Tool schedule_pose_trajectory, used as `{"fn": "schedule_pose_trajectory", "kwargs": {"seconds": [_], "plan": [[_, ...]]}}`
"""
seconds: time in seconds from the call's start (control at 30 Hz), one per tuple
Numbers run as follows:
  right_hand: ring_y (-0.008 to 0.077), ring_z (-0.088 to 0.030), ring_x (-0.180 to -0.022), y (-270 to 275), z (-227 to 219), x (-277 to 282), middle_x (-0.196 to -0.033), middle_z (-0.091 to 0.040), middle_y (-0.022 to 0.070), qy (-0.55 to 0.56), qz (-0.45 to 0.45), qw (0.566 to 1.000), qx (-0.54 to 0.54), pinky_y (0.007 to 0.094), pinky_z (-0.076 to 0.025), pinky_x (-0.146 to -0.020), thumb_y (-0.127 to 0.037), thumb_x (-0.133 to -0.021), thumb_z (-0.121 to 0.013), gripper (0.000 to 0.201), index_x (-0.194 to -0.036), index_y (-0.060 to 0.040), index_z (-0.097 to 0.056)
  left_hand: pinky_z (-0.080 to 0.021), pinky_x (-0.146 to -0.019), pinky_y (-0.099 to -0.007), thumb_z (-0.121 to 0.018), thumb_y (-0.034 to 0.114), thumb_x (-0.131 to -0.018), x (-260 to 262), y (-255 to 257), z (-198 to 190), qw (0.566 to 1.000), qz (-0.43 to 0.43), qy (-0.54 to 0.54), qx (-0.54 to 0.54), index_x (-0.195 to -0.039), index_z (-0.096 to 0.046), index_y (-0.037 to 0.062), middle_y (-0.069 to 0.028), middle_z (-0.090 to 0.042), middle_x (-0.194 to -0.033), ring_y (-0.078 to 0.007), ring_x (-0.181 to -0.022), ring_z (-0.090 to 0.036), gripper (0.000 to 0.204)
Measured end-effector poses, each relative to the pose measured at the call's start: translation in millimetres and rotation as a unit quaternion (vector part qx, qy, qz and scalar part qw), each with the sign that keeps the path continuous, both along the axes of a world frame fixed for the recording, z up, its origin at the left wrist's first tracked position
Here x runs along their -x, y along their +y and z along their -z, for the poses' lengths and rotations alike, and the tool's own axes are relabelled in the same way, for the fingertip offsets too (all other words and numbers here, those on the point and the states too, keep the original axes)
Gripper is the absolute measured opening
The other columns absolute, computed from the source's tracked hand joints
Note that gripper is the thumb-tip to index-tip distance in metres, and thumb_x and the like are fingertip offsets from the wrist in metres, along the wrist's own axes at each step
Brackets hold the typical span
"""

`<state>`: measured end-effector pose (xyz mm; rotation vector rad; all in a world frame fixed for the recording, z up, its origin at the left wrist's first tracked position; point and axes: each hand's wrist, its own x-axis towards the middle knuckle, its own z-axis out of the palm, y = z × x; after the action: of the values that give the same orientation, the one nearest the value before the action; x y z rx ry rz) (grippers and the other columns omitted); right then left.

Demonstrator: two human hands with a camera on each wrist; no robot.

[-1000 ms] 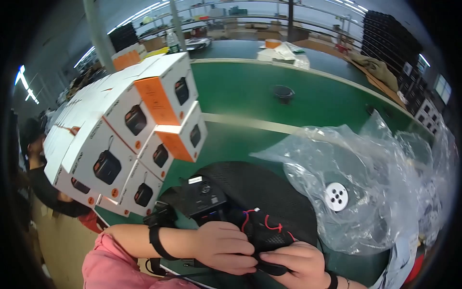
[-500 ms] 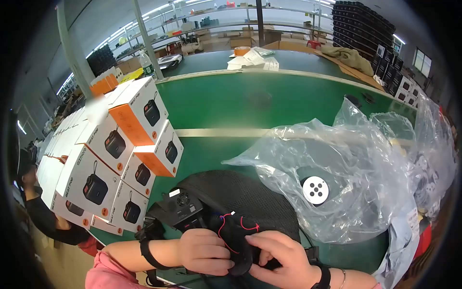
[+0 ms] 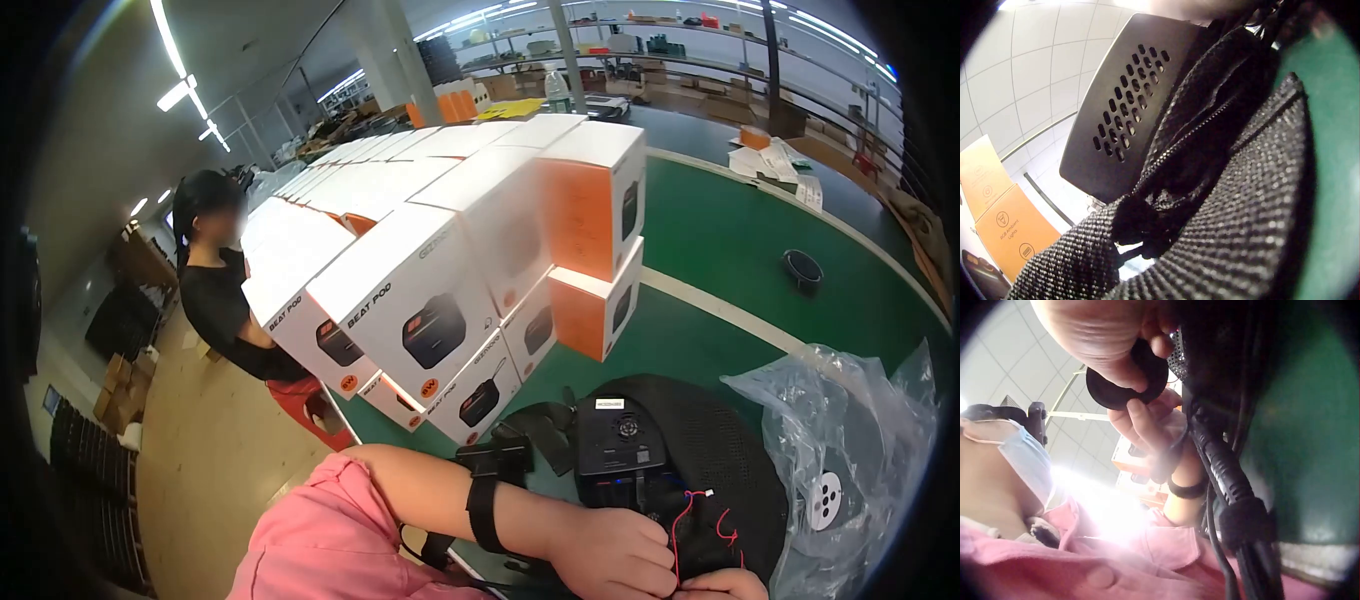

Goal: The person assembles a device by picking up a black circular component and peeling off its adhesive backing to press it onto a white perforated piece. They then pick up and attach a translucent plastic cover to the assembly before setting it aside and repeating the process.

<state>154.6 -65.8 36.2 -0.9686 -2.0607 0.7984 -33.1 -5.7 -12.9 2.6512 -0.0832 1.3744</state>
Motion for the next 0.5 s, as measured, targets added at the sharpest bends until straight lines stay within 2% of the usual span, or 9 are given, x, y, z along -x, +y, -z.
{"fn": "schedule_pose_trajectory", "kwargs": {"seconds": [0.07,0.2,0.5], "plan": [[0.0269,-0.055,-0.074,0.0,-0.5,0.7,-0.081,-0.057,0.0137,-0.003,0.005,1.000,-0.001,0.0307,-0.043,-0.067,0.002,-0.058,-0.067,0.022,-0.078,0.0009,-0.059,-0.037,-0.047,-0.0293,-0.055,0.021,-0.075,2.0,2.8,-12.7,0.999,0.034,0.000,0.005,-0.075,-0.053,0.0127,0.0002,-0.050,-0.070,-0.0185,-0.058,-0.049,0.009],[0.0274,-0.054,-0.076,0.5,-2.6,2.0,-0.082,-0.056,0.0140,-0.019,0.008,1.000,0.002,0.0315,-0.042,-0.068,0.001,-0.060,-0.065,0.019,-0.078,0.0009,-0.059,-0.037,-0.048,-0.0296,-0.056,0.024,-0.075,1.2,1.6,-11.5,0.999,0.043,-0.030,0.003,-0.075,-0.053,0.0127,-0.0003,-0.049,-0.070,-0.0188,-0.058,-0.049,0.012],[0.0286,-0.054,-0.076,0.3,0.2,-1.0,-0.083,-0.055,0.0143,-0.018,-0.004,1.000,0.001,0.0327,-0.042,-0.069,0.001,-0.061,-0.062,0.019,-0.081,0.0010,-0.058,-0.037,-0.048,-0.0303,-0.056,0.028,-0.076,-1.0,0.9,-7.0,0.999,0.038,0.005,0.031,-0.071,-0.049,0.0131,-0.0023,-0.050,-0.069,-0.0200,-0.059,-0.050,0.017]]}}
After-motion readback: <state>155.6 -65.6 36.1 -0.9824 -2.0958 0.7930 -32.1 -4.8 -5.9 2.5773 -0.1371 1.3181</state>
